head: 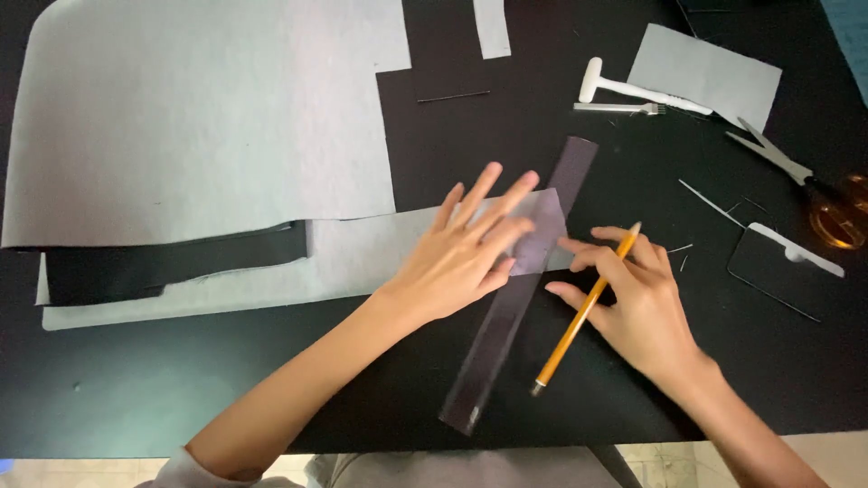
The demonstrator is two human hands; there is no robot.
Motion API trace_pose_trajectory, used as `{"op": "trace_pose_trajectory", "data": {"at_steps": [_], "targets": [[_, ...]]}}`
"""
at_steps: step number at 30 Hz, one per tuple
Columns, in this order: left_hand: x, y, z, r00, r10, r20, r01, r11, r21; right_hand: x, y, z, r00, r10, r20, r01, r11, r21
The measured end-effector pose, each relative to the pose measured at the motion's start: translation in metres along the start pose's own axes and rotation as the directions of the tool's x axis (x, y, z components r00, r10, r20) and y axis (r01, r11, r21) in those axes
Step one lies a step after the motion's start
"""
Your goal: Using a ruler and pencil to measure and mark lines on leather pieces for cutting.
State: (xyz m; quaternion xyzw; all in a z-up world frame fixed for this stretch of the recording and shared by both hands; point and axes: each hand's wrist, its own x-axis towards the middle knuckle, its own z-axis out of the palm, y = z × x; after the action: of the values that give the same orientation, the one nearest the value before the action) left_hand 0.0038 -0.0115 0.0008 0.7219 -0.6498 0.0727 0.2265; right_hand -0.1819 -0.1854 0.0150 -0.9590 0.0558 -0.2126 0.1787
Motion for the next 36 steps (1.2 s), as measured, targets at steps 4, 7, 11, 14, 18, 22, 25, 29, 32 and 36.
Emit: {"op": "trace_pose_trajectory", "data": {"at_steps": [4, 7, 11, 14, 18, 22, 25, 29, 32, 36], "targets": [[0.001, -0.002, 0.012, 0.998, 0.067, -0.022, -0.066, 0.997, 0.045, 0.002, 0.017, 0.003, 0.992, -0.061, 0.111, 0.058, 0.998, 0.026], [0.002, 0.002, 0.009, 0.996, 0.073, -0.049, -0.069, 0.995, 0.067, 0.002, 0.020, 0.001, 0.988, -0.065, 0.138, 0.061, 0.998, 0.028], [0.007, 0.015, 0.012, 1.000, -0.006, 0.011, 0.005, 0.997, 0.077, 0.007, 0.030, -0.003, 0.985, -0.048, 0.164, 0.026, 0.991, 0.130], [0.009, 0.022, 0.021, 0.998, -0.059, 0.012, 0.058, 0.996, 0.065, 0.016, 0.038, -0.004, 0.988, -0.061, 0.143, 0.031, 0.977, 0.209], [0.012, 0.028, 0.030, 0.994, -0.105, -0.014, 0.106, 0.993, 0.044, 0.031, 0.034, -0.004, 0.995, -0.009, 0.103, -0.021, 0.957, 0.288], [0.018, 0.032, 0.034, 0.987, -0.155, -0.041, 0.156, 0.988, 0.015, 0.041, 0.028, -0.007, 0.994, 0.076, 0.077, -0.099, 0.924, 0.370], [0.021, 0.033, 0.036, 0.983, -0.179, -0.047, 0.177, 0.983, -0.052, 0.043, 0.035, -0.004, 0.991, 0.098, 0.090, -0.126, 0.909, 0.398], [0.026, 0.031, 0.046, 0.973, -0.212, -0.090, 0.199, 0.970, -0.140, 0.048, 0.035, -0.001, 0.989, 0.125, 0.080, -0.148, 0.882, 0.447], [0.025, 0.030, 0.042, 0.970, -0.235, -0.070, 0.223, 0.964, -0.143, 0.045, 0.041, 0.003, 0.983, 0.167, 0.072, -0.181, 0.869, 0.461], [0.028, 0.027, 0.032, 0.977, -0.210, -0.042, 0.202, 0.970, -0.138, 0.042, 0.049, 0.004, 0.982, 0.171, 0.079, -0.188, 0.865, 0.466]]}}
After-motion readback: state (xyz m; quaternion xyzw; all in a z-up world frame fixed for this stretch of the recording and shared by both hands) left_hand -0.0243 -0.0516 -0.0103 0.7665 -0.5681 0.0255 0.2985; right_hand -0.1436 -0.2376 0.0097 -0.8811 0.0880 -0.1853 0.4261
